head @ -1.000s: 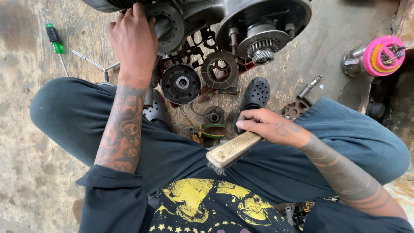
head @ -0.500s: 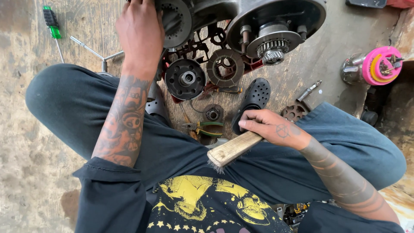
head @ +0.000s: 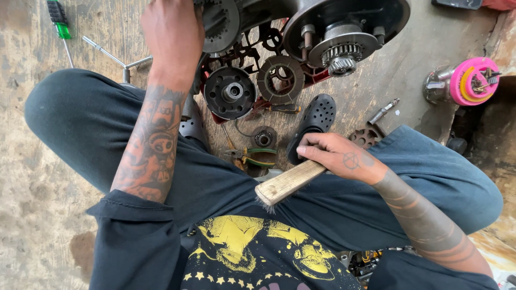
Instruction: Cleaning a motorcycle engine component using a brush
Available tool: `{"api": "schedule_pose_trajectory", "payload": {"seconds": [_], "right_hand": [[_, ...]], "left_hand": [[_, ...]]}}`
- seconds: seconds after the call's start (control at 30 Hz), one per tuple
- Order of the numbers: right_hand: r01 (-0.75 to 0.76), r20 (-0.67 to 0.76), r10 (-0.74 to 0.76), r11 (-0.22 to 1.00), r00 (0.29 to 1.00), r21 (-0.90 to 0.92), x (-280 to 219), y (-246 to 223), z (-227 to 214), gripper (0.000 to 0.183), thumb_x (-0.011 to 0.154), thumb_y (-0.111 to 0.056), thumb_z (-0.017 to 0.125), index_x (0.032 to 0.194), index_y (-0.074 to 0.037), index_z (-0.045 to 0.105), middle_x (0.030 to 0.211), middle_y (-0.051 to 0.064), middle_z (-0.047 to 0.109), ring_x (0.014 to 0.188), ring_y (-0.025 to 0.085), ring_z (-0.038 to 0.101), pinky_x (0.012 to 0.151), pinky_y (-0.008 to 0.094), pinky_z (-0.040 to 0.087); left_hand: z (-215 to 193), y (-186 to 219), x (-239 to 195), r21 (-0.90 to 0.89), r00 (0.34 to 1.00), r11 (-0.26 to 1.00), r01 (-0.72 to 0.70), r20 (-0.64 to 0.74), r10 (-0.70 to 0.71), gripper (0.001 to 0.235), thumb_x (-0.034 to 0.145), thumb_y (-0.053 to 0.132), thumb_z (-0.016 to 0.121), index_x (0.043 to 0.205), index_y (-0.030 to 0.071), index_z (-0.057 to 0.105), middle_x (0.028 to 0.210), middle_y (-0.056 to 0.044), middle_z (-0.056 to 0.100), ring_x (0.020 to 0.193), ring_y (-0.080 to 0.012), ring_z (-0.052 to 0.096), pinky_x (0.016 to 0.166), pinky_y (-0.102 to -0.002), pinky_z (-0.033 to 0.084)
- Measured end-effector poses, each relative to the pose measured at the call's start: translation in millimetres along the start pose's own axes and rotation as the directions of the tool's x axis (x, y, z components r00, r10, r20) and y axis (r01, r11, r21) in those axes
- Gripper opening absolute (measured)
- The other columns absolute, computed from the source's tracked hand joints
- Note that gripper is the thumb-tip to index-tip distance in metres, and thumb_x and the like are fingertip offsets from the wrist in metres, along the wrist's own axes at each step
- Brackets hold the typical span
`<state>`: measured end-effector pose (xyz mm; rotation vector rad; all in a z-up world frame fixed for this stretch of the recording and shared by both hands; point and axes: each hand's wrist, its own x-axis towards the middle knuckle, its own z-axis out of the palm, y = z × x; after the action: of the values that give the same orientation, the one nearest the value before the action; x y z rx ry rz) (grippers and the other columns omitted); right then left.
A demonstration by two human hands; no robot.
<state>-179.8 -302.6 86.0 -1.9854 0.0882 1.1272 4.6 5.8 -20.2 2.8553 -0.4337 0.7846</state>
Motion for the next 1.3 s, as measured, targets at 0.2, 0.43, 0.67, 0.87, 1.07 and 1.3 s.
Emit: {"api": "schedule_pose_trajectory", "payload": {"seconds": [0.2, 0.43, 0.67, 0.87, 1.07, 1.3], "right_hand": [[-0.026, -0.013, 0.026, 0.999, 1.000, -0.022, -1, -6, 1, 0.029, 0.097, -0.028, 0.059, 0.093, -0.005, 0.075, 0.068, 0.001, 0.063, 0.058, 0.011, 0.051, 0.054, 0.027, 0.042], [-0.052, -0.019, 0.052, 0.999, 0.998, 0.002, 1, -9, 3, 0.028, 0.097, -0.027, 0.059, 0.093, -0.004, 0.075, 0.066, 0.002, 0.064, 0.054, 0.011, 0.051, 0.050, 0.027, 0.040], [-0.030, -0.029, 0.029, 0.999, 0.999, -0.040, 1, -12, 4, 0.029, 0.098, -0.028, 0.059, 0.094, -0.004, 0.075, 0.068, 0.002, 0.065, 0.056, 0.011, 0.053, 0.053, 0.027, 0.043], [-0.047, -0.018, 0.046, 0.998, 0.999, -0.045, 1, -14, 3, 0.029, 0.098, -0.028, 0.058, 0.095, -0.005, 0.075, 0.067, 0.002, 0.066, 0.055, 0.011, 0.053, 0.052, 0.027, 0.043], [-0.050, -0.023, 0.049, 0.997, 0.999, -0.054, 2, -12, 4, 0.029, 0.098, -0.029, 0.058, 0.093, -0.004, 0.073, 0.067, 0.003, 0.066, 0.056, 0.013, 0.055, 0.053, 0.028, 0.045], [-0.050, -0.024, 0.048, 0.994, 0.999, -0.095, 3, -15, 6, 0.031, 0.098, -0.030, 0.058, 0.092, -0.005, 0.073, 0.066, 0.003, 0.066, 0.055, 0.012, 0.054, 0.053, 0.028, 0.044]], "left_hand": [[2, 2, -1, -0.027, 1.000, 1.000, 0.007, -0.005, -0.008, 0.013, 0.087, 0.017, 0.083, 0.093, 0.009, 0.075, 0.080, -0.008, 0.069, 0.055, -0.0261, 0.062, 0.048, -0.039, 0.049], [6, 5, -3, -0.050, 0.999, 0.999, 0.018, -0.043, -0.020, 0.008, 0.088, 0.017, 0.079, 0.092, 0.012, 0.075, 0.079, -0.008, 0.070, 0.056, -0.0283, 0.063, 0.047, -0.040, 0.049], [-5, 11, 3, -0.001, 1.000, 1.000, 0.012, -0.001, -0.012, 0.018, 0.085, 0.020, 0.083, 0.096, 0.008, 0.074, 0.082, -0.010, 0.070, 0.056, -0.0252, 0.064, 0.045, -0.037, 0.050], [-13, 15, 5, -0.024, 0.998, 0.999, 0.026, 0.052, -0.025, 0.023, 0.085, 0.023, 0.084, 0.100, 0.007, 0.077, 0.081, -0.011, 0.072, 0.056, -0.0273, 0.068, 0.045, -0.037, 0.054], [-27, 17, 4, -0.152, 0.976, 0.985, 0.080, 0.211, -0.047, 0.056, 0.091, 0.050, 0.088, 0.118, 0.004, 0.072, 0.102, -0.018, 0.073, 0.080, -0.0376, 0.071, 0.058, -0.045, 0.059], [-28, 16, 2, -0.166, 0.912, 0.984, 0.069, 0.410, 0.005, 0.102, 0.070, 0.055, 0.098, 0.144, 0.004, 0.050, 0.126, -0.024, 0.060, 0.109, -0.0450, 0.061, 0.069, -0.053, 0.060]]}}
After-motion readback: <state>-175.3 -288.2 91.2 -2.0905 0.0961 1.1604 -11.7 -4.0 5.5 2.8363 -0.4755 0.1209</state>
